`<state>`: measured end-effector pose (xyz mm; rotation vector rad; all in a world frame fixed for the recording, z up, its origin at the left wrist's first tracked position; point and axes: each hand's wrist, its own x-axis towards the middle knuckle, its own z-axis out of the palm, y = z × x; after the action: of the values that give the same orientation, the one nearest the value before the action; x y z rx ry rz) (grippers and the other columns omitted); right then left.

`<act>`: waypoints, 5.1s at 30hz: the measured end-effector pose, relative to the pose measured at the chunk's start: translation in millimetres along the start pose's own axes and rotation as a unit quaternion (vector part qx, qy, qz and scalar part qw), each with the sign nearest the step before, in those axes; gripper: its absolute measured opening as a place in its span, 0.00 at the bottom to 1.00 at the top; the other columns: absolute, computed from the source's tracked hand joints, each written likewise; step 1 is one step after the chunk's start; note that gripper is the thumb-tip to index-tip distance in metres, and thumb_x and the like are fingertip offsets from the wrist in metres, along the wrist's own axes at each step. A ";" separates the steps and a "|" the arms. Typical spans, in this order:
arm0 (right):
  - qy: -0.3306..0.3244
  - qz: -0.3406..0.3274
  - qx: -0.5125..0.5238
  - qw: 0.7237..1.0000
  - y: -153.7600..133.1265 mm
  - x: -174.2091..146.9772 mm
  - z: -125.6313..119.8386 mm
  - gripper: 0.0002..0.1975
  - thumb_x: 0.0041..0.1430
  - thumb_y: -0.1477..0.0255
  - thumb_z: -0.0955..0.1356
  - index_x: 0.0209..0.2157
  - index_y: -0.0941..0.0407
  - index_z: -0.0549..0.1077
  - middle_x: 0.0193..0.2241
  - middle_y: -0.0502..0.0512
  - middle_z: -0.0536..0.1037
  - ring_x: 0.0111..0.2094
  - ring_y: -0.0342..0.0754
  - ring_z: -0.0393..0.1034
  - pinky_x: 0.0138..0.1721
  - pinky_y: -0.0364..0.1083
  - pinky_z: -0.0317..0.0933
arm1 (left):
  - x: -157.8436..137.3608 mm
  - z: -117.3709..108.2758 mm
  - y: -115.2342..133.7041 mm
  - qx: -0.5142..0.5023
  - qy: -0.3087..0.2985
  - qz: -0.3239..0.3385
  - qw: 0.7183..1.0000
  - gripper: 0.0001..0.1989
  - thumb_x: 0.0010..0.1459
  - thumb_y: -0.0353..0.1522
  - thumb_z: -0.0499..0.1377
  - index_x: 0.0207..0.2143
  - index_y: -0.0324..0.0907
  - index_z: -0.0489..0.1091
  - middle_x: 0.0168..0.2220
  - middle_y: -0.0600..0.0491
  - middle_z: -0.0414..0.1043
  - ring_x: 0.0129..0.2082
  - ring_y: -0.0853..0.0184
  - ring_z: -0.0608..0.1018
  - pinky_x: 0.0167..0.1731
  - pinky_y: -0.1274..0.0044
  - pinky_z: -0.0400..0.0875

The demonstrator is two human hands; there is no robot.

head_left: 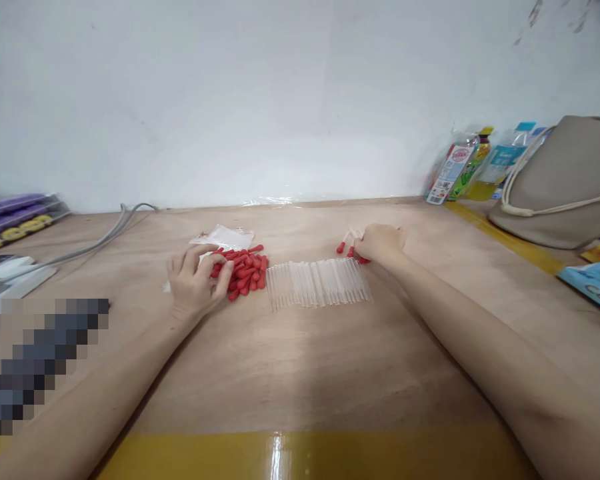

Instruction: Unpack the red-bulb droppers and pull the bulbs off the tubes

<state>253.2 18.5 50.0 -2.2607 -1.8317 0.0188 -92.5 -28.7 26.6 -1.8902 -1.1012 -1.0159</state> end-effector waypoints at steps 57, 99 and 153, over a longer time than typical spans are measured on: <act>0.391 -0.437 0.117 0.801 10.9 -86.8 14.7 0.04 0.55 0.71 0.66 0.32 0.52 0.74 0.27 0.47 0.76 0.28 0.41 0.65 0.35 0.46 0.50 | 1.2 -14.6 81.5 -0.297 -0.056 0.055 0.952 0.08 0.53 0.24 0.57 0.36 0.39 0.69 0.37 0.50 0.72 0.38 0.67 0.74 0.37 0.73 0.70; -0.015 0.098 0.142 0.985 50.2 1.3 23.9 0.19 0.44 0.53 0.64 0.25 0.53 0.76 0.24 0.54 0.75 0.26 0.48 0.67 0.25 0.44 0.53 | 2.8 -6.2 73.0 -0.296 -0.175 0.137 0.929 0.10 0.55 0.29 0.55 0.41 0.41 0.70 0.36 0.50 0.73 0.36 0.65 0.70 0.37 0.71 0.67; 0.322 -0.570 0.136 0.743 -17.4 -101.4 32.7 0.05 0.57 0.73 0.65 0.33 0.57 0.72 0.32 0.52 0.78 0.36 0.44 0.71 0.46 0.48 0.60 | 6.3 -5.3 102.5 -0.262 -0.127 0.179 0.940 0.06 0.56 0.26 0.54 0.37 0.37 0.68 0.40 0.50 0.75 0.48 0.63 0.72 0.53 0.65 0.61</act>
<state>209.2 -70.6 7.8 -0.5153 -2.1976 -0.5688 0.9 -70.2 15.4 -2.5950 -0.6064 -0.9276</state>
